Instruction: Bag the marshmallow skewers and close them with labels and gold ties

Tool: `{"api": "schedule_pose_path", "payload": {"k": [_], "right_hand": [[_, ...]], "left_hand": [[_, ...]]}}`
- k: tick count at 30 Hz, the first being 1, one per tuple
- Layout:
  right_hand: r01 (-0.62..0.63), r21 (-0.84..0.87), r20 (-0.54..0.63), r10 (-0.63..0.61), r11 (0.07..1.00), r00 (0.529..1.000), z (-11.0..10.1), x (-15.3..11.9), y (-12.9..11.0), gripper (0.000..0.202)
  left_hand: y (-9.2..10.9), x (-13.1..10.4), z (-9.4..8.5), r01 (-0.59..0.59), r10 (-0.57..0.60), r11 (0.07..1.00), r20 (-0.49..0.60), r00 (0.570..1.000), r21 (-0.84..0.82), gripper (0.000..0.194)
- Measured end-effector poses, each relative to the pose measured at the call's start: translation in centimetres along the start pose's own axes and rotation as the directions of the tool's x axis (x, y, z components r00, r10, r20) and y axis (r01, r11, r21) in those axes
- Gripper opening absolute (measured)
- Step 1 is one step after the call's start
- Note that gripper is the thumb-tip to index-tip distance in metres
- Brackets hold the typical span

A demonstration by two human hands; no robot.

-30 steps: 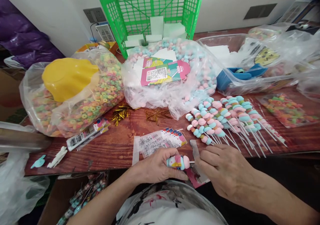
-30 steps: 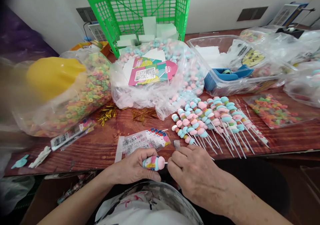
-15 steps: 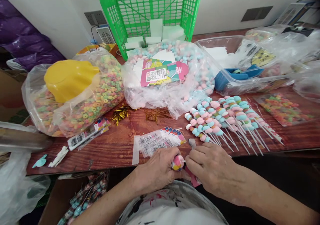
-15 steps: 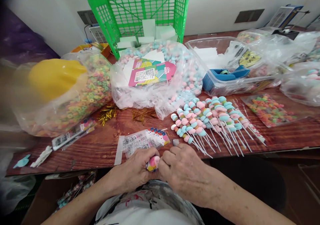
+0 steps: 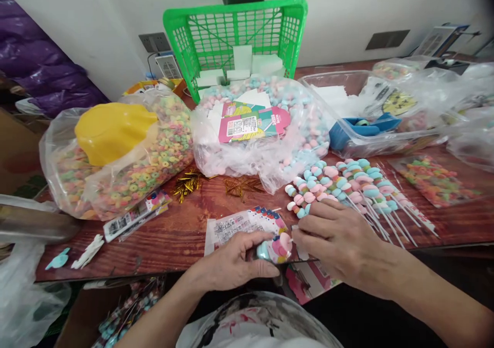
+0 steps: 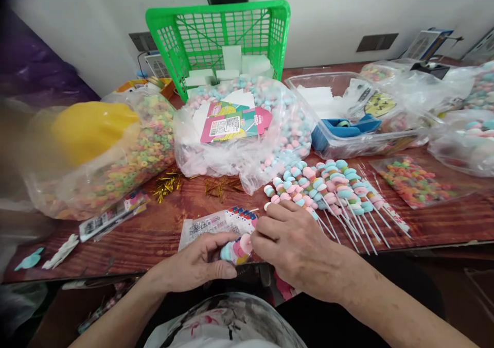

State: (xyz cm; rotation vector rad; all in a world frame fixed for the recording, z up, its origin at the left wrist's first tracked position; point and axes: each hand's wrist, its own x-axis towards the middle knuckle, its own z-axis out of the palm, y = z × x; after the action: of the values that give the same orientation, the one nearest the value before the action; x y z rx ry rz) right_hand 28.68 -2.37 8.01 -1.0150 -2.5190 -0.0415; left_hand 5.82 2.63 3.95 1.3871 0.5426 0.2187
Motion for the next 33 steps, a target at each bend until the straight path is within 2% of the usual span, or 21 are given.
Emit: {"api": "schedule_pose_path", "payload": {"k": [2,3,4,6,8,11,15,18,20,22,27,30,32,33], "right_hand": [[-0.003,0.001,-0.005,0.003,1.000,1.000,-1.1,0.1,0.1,0.020],[-0.016,-0.006,-0.001,0.016,1.000,1.000,-1.5,0.1,0.1,0.022],[-0.039,-0.018,0.004,0.039,0.999,0.999,-1.7,0.1,0.0,0.024],[-0.096,-0.043,0.026,0.097,0.994,0.995,-1.9,0.2,-0.4,0.026],[-0.131,-0.063,0.042,0.134,0.989,0.990,-1.3,0.1,-1.0,0.025],[-0.130,-0.102,0.050,0.136,0.986,0.989,0.2,0.2,-2.1,0.021],[-0.121,-0.094,0.072,0.128,0.988,0.989,1.8,0.3,-2.7,0.015],[-0.186,0.005,0.167,0.183,0.982,0.969,1.6,0.4,-2.3,0.025],[-0.222,0.077,0.238,0.199,0.972,0.951,1.0,0.5,-1.8,0.030],[-0.237,0.126,0.248,0.200,0.963,0.948,0.5,0.6,-1.3,0.029],[-0.232,0.140,0.102,0.219,0.963,0.970,1.1,1.0,-0.9,0.020],[-0.213,0.149,-0.012,0.217,0.966,0.976,2.2,1.4,-1.3,0.021],[-0.229,0.247,-0.113,0.263,0.942,0.958,2.8,1.6,-1.5,0.020],[-0.260,0.346,-0.181,0.336,0.901,0.924,3.1,1.7,-1.6,0.017]], "left_hand": [[-0.4,-0.1,-0.1,0.007,-0.007,0.998,-0.003,1.000,-0.057,0.031],[-0.5,-0.1,0.0,-0.008,0.006,1.000,-0.071,0.997,-0.030,0.031],[-0.7,-0.1,0.2,-0.026,0.032,0.999,-0.166,0.986,0.038,0.032],[-0.8,-0.1,0.6,-0.033,0.118,0.969,-0.337,0.934,0.247,0.030],[-0.7,0.0,1.1,-0.037,0.215,0.910,-0.394,0.894,0.414,0.026],[-0.6,0.4,1.9,-0.122,0.308,0.876,-0.345,0.887,0.467,0.022],[-0.7,0.7,2.4,-0.172,0.307,0.902,-0.306,0.901,0.395,0.026],[-0.7,0.6,2.1,-0.180,0.240,0.956,-0.264,0.934,0.231,0.036],[-0.6,0.5,1.7,-0.182,0.215,0.972,-0.241,0.946,0.151,0.029],[-0.6,0.6,1.5,-0.181,0.213,0.974,-0.272,0.939,0.138,0.026],[-0.8,1.1,2.1,-0.231,0.297,0.953,-0.447,0.843,0.197,0.028],[-0.8,1.3,2.3,-0.284,0.372,0.925,-0.460,0.806,0.251,0.029],[-0.8,1.4,2.0,-0.298,0.364,0.931,-0.497,0.788,0.209,0.027],[-0.9,1.5,1.7,-0.303,0.346,0.938,-0.536,0.770,0.170,0.023]]}}
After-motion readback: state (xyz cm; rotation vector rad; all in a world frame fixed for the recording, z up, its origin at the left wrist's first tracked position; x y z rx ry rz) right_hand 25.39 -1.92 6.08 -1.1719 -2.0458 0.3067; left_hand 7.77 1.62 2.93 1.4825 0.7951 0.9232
